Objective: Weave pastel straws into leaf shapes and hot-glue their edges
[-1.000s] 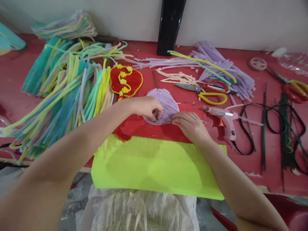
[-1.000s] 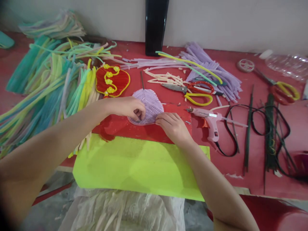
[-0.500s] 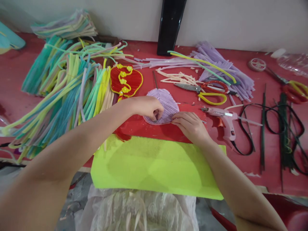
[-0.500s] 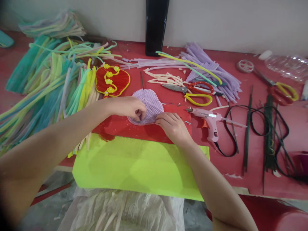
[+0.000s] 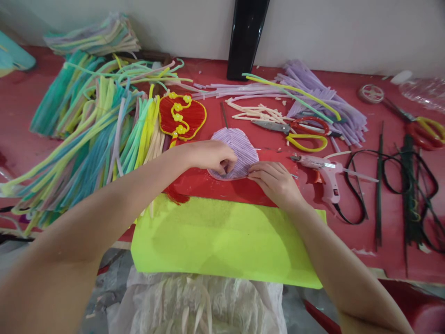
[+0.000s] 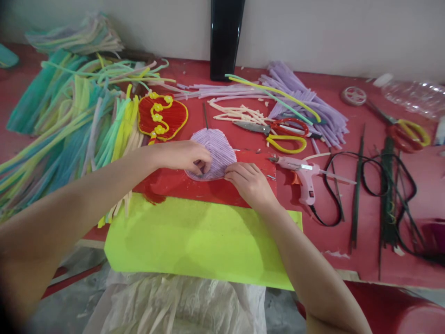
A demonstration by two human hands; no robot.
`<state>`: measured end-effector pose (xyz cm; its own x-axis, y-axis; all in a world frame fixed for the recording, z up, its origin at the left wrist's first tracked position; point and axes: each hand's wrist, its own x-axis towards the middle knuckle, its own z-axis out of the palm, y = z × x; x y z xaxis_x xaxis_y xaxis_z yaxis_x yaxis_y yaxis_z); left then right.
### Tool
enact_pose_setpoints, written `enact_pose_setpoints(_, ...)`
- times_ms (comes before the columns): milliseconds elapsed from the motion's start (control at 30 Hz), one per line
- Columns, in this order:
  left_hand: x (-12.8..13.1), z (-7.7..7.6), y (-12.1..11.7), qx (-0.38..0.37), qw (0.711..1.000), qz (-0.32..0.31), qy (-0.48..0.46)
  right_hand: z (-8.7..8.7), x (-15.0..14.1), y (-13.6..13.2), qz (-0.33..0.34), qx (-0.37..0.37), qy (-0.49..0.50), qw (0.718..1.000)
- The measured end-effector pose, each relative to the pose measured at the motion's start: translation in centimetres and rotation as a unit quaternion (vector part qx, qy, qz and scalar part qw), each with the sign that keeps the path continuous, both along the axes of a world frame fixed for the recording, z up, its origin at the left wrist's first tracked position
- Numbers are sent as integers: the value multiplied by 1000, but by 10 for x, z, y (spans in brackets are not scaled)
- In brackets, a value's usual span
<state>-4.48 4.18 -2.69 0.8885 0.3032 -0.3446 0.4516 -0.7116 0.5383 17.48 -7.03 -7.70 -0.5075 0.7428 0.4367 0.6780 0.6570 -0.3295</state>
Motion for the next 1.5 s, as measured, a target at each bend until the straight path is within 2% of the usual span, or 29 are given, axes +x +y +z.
enact_pose_setpoints(200,-8,-4,-3,11,998,-23,-57,-1,0,1,1,6,-1,1000)
enact_pose_setpoints(433,-14,-6,-8,23,995,-16,-97,0,0,1,-2,3,6,1000)
enact_pose_setpoints(800,-4,-5,-11,69,996,2,-57,-1,0,1,2,14,-5,1000)
enact_pose_setpoints(1067,7,8,-16,65,996,55,27,-1,1,0,1,2,-1,1000)
enact_pose_setpoints(1500,12,15,-15,60,995,56,59,0,1,0,-6,-6,-2,1000)
